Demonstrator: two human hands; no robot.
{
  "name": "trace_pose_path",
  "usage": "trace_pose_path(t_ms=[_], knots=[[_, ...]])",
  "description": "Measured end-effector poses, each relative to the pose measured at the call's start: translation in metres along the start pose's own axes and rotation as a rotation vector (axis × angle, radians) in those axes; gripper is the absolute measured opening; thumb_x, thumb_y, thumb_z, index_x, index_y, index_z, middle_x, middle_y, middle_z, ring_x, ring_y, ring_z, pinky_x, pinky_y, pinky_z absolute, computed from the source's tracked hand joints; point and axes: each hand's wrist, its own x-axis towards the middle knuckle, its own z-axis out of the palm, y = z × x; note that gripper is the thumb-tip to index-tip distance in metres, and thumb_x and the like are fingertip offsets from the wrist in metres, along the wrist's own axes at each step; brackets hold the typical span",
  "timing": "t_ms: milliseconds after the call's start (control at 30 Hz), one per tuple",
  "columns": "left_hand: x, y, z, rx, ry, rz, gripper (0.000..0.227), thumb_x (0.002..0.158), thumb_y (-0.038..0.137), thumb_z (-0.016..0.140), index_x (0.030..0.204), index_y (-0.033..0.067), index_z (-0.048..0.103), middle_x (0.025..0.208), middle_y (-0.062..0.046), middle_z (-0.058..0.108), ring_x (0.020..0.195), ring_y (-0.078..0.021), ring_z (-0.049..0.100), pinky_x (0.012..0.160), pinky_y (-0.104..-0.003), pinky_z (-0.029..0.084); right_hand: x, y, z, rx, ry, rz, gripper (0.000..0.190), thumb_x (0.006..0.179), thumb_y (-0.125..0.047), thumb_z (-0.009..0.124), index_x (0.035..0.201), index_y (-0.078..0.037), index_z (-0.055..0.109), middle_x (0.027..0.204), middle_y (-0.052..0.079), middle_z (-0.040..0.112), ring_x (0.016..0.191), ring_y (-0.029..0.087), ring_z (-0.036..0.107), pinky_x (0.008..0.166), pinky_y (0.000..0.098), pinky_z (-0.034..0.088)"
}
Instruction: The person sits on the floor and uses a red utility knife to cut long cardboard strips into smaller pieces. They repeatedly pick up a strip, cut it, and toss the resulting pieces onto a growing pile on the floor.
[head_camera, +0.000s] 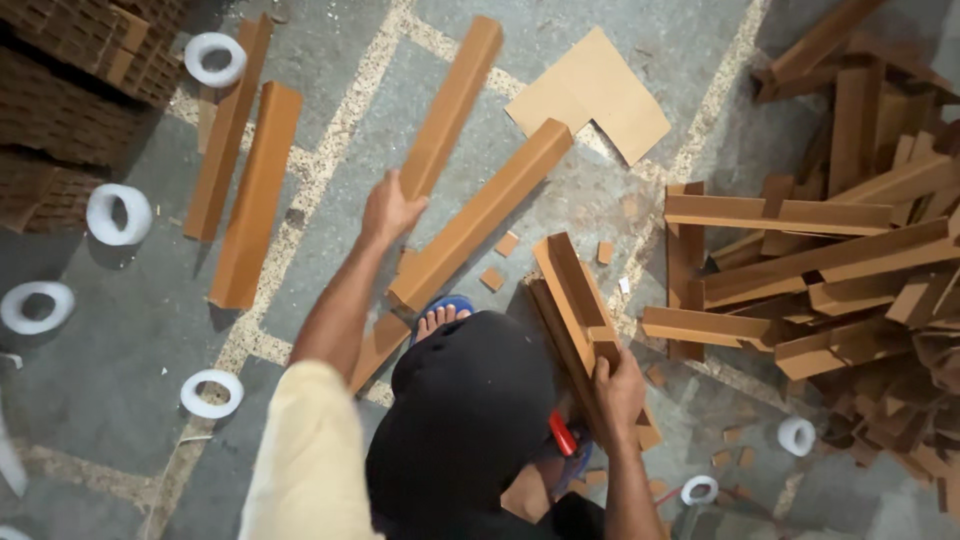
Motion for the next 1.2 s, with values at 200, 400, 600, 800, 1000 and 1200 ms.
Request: trace_pose_path(t_ms=[200, 400, 600, 800, 1000, 1200], knots=[[-0.110, 0.008, 0.009, 0.031, -0.059, 0.136, 0.052, 0.086, 0.038, 0.076, 0.121, 0.0017, 0.065, 0.118, -0.025, 0.066, 0.113, -0.0418, 0.061, 0.097, -0.050, 0.050, -0.001, -0.007, -0.004, -0.084, -0.011, -0.003, 0.042, 0.092, -0.023, 0.063, 0.129, -0.005, 0.066, 0.117, 0.026, 0.070, 0.109, 0.045, 0.065, 0.094, 0.0501, 0.051], [-0.137, -0.009, 0.046, 0.164, -0.007, 0.078, 0.068, 0.090, 0.044, 0.073, 0.135, -0.0037, 0.051, 0.131, -0.024, 0.061, 0.125, -0.0418, 0.056, 0.102, -0.059, 0.041, -0.005, -0.007, -0.005, 0.017, -0.078, 0.040, 0.046, 0.093, -0.025, 0.060, 0.135, -0.007, 0.064, 0.120, 0.024, 0.070, 0.112, 0.044, 0.065, 0.094, 0.0486, 0.050], [-0.071, -0.099, -0.030, 0.321, 0.375, -0.079, 0.085, 0.087, 0.041, 0.072, 0.155, 0.0034, 0.039, 0.160, -0.022, 0.042, 0.151, -0.0406, 0.035, 0.120, -0.067, 0.019, -0.001, 0.014, 0.007, 0.031, -0.087, 0.004, 0.042, 0.094, -0.025, 0.062, 0.130, -0.004, 0.065, 0.118, 0.024, 0.072, 0.111, 0.042, 0.068, 0.094, 0.0468, 0.051], [-0.080, -0.184, -0.085, 0.357, 0.297, -0.393, 0.069, 0.094, 0.039, 0.071, 0.151, 0.0086, 0.045, 0.143, -0.020, 0.055, 0.137, -0.0423, 0.050, 0.114, -0.062, 0.038, 0.010, 0.031, 0.017, 0.074, -0.102, 0.055, 0.041, 0.088, -0.021, 0.070, 0.124, -0.001, 0.064, 0.113, 0.023, 0.073, 0.106, 0.037, 0.070, 0.090, 0.0459, 0.052], [-0.081, -0.178, -0.078, 0.334, 0.268, -0.201, 0.060, 0.092, 0.038, 0.074, 0.141, 0.0110, 0.052, 0.137, -0.019, 0.054, 0.131, -0.0384, 0.052, 0.107, -0.063, 0.036, 0.010, 0.032, 0.021, 0.052, -0.089, 0.089, 0.039, 0.094, -0.024, 0.065, 0.128, -0.005, 0.065, 0.113, 0.022, 0.075, 0.107, 0.037, 0.073, 0.092, 0.0445, 0.054], [-0.009, -0.221, -0.130, 0.398, 0.444, -0.371, 0.039, 0.092, 0.027, 0.072, 0.125, 0.0090, 0.064, 0.133, -0.017, 0.062, 0.127, -0.0386, 0.056, 0.105, -0.058, 0.041, 0.008, 0.021, 0.013, -0.068, -0.113, 0.034, 0.043, 0.089, -0.021, 0.069, 0.127, -0.002, 0.062, 0.116, 0.025, 0.071, 0.107, 0.042, 0.068, 0.090, 0.0480, 0.051]])
